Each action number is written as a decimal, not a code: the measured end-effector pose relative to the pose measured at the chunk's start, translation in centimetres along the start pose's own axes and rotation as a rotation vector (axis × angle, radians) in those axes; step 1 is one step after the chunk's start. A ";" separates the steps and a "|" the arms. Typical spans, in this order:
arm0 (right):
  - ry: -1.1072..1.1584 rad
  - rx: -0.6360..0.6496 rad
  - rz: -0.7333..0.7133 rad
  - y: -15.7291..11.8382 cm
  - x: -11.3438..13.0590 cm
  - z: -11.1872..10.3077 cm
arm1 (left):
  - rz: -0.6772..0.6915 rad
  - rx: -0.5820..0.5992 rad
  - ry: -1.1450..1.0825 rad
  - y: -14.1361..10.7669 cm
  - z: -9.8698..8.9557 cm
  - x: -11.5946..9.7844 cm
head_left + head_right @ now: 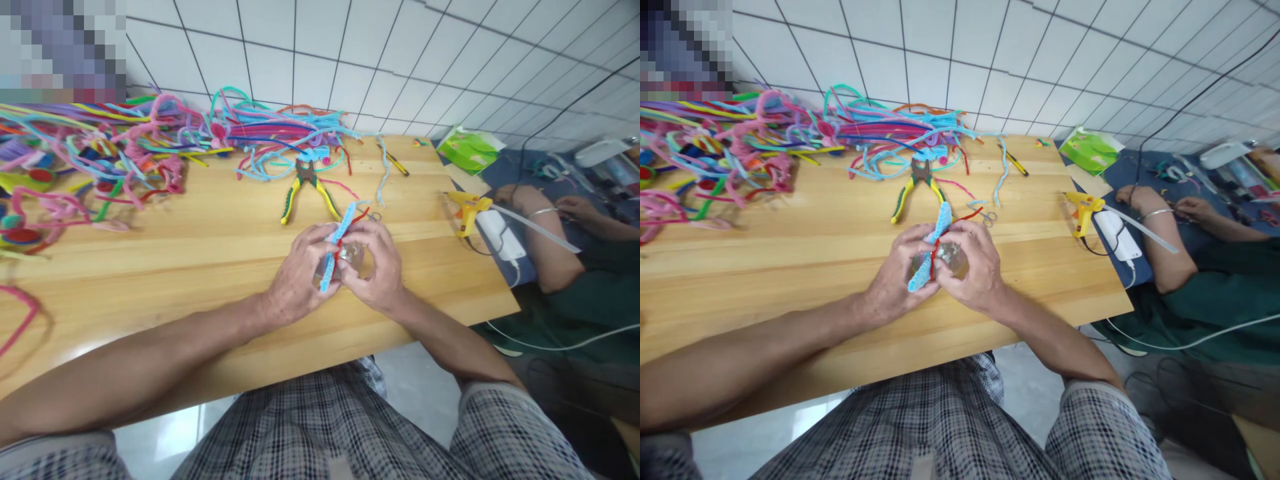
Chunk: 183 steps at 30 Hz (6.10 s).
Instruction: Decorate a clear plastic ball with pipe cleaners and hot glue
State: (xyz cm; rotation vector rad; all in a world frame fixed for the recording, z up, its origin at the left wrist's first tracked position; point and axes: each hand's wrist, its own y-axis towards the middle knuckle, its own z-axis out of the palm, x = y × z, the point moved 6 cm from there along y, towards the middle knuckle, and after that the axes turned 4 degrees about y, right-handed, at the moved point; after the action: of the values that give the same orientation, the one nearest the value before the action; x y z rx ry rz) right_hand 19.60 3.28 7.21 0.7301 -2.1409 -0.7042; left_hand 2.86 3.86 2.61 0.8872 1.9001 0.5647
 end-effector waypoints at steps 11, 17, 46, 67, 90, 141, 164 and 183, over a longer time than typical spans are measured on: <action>0.028 0.014 0.013 -0.1 -0.2 0.2 | -0.010 0.040 0.014 -0.2 0.1 0.2; 0.005 -0.008 0.007 -0.1 -0.2 0.2 | -0.016 0.024 -0.030 -0.2 0.1 0.3; 0.043 0.032 0.062 0.4 -1.7 -0.1 | 0.012 0.023 0.008 0.0 0.0 0.4; -0.010 0.058 0.172 0.6 -1.0 0.4 | 0.011 0.042 0.021 0.1 0.2 0.4; -0.016 0.047 0.146 0.4 -1.3 0.8 | 0.014 0.061 0.063 0.0 0.0 0.4; 0.110 0.195 0.225 1.3 -3.7 0.3 | -0.031 0.256 -0.074 1.9 -0.5 2.3; 0.175 0.206 0.196 0.9 -3.4 0.6 | 0.008 0.165 -0.055 1.0 -0.2 2.0; 0.136 0.118 0.283 1.2 -2.6 0.5 | 0.067 0.116 0.015 0.7 -0.1 1.2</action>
State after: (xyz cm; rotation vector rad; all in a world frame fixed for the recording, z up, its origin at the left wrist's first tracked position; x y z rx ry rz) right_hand 20.35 5.95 6.51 0.5052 -2.1167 -0.3706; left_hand 2.70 5.23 2.47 1.0277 1.9377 0.5063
